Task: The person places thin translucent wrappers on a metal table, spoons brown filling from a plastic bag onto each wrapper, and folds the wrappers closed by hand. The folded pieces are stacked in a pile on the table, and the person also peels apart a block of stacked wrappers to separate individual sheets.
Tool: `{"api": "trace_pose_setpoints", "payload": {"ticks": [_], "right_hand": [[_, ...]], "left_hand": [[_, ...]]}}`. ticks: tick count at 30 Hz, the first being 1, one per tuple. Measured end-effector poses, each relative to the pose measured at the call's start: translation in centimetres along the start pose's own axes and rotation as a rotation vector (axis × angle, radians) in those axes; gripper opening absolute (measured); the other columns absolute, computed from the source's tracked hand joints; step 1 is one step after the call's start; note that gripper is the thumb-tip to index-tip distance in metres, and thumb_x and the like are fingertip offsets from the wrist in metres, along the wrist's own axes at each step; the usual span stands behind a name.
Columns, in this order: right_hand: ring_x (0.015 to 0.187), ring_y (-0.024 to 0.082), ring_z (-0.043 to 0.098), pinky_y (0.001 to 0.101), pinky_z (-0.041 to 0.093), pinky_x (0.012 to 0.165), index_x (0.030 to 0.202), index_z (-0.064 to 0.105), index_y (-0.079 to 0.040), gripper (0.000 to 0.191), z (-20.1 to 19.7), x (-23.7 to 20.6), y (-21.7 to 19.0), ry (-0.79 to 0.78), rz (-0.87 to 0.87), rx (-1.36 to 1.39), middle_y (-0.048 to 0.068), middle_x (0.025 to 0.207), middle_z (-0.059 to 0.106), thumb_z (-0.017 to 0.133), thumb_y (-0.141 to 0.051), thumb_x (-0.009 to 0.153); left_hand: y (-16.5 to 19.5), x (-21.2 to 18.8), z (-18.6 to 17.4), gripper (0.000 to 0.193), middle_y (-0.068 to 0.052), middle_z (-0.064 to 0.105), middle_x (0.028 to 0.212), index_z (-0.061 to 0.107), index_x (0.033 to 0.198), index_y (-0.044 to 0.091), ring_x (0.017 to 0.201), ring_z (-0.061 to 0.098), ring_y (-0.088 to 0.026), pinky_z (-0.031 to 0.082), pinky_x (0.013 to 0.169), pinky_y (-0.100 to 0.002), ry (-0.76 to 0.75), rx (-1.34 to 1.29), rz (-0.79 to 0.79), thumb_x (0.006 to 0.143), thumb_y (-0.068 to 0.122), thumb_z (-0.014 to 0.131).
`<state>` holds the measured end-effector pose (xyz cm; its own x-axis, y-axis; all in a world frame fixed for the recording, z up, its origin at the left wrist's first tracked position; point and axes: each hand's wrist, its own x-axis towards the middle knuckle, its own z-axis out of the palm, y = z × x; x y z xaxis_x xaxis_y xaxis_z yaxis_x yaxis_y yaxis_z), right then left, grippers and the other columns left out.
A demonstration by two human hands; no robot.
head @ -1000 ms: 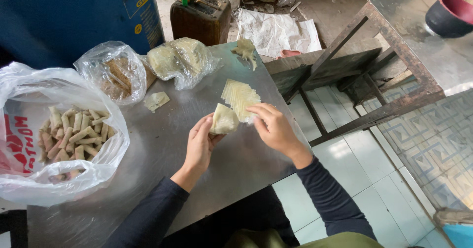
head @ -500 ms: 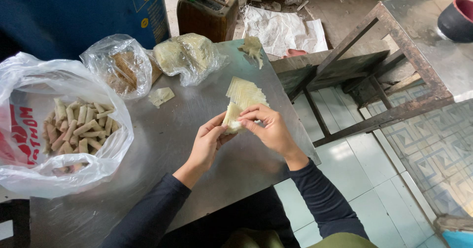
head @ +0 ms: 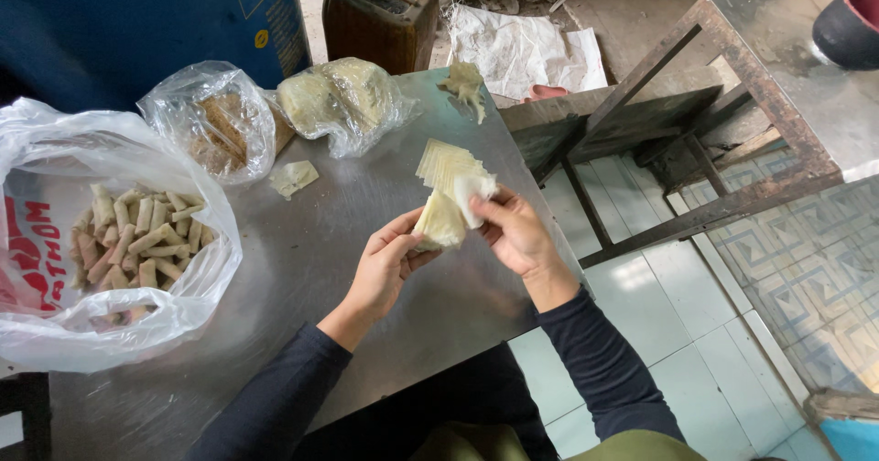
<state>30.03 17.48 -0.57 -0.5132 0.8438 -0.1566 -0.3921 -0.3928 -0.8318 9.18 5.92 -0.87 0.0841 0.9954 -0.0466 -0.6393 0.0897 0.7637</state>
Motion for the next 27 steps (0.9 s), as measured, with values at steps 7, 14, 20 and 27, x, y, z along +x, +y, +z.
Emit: {"api": "trace_pose_setpoints", "payload": {"ticks": [7, 14, 20, 27], "right_hand": [[0.096, 0.015, 0.071, 0.0303, 0.058, 0.084, 0.109, 0.073, -0.006, 0.012, -2.3, 1.2, -1.4, 0.141, -0.032, 0.115, 0.005, 0.107, 0.074, 0.068, -0.009, 0.098], [0.088, 0.014, 0.068, 0.0304, 0.056, 0.077, 0.114, 0.072, 0.002, 0.023, 7.1, 8.5, 1.0, -0.006, -0.182, -0.292, 0.007, 0.101, 0.073, 0.068, -0.011, 0.097], [0.106, 0.007, 0.067, 0.0251, 0.054, 0.093, 0.129, 0.062, -0.001, 0.032, 16.3, 9.3, 0.5, -0.419, -0.235, -0.736, 0.001, 0.117, 0.072, 0.064, -0.019, 0.103], [0.091, 0.016, 0.068, 0.0285, 0.055, 0.077, 0.111, 0.073, -0.005, 0.026, 11.9, -0.5, -6.7, -0.404, -0.549, -1.237, 0.005, 0.105, 0.073, 0.079, -0.008, 0.086]], "left_hand": [[0.1, 0.8, -1.6, 0.047, -0.012, 0.066, 0.132, 0.053, 0.143, -0.003, 0.117, 0.066, -0.02, 0.055, 0.103, -0.037, 0.313, -0.137, 0.212, 0.098, 0.006, 0.045], [-1.5, 2.0, -2.6, 0.04, -0.01, 0.067, 0.123, 0.056, 0.139, -0.002, 0.106, 0.067, -0.018, 0.055, 0.094, -0.033, 0.403, -0.123, 0.13, 0.1, 0.005, 0.051], [-1.0, 1.4, -2.1, 0.056, -0.011, 0.066, 0.131, 0.052, 0.142, -0.005, 0.117, 0.065, -0.019, 0.053, 0.104, -0.035, 0.19, -0.13, 0.119, 0.087, -0.006, 0.044], [0.0, 0.9, -1.0, 0.064, -0.013, 0.062, 0.139, 0.044, 0.152, -0.006, 0.127, 0.061, -0.021, 0.047, 0.115, -0.037, -0.009, -0.091, 0.121, 0.087, -0.009, 0.045]]}}
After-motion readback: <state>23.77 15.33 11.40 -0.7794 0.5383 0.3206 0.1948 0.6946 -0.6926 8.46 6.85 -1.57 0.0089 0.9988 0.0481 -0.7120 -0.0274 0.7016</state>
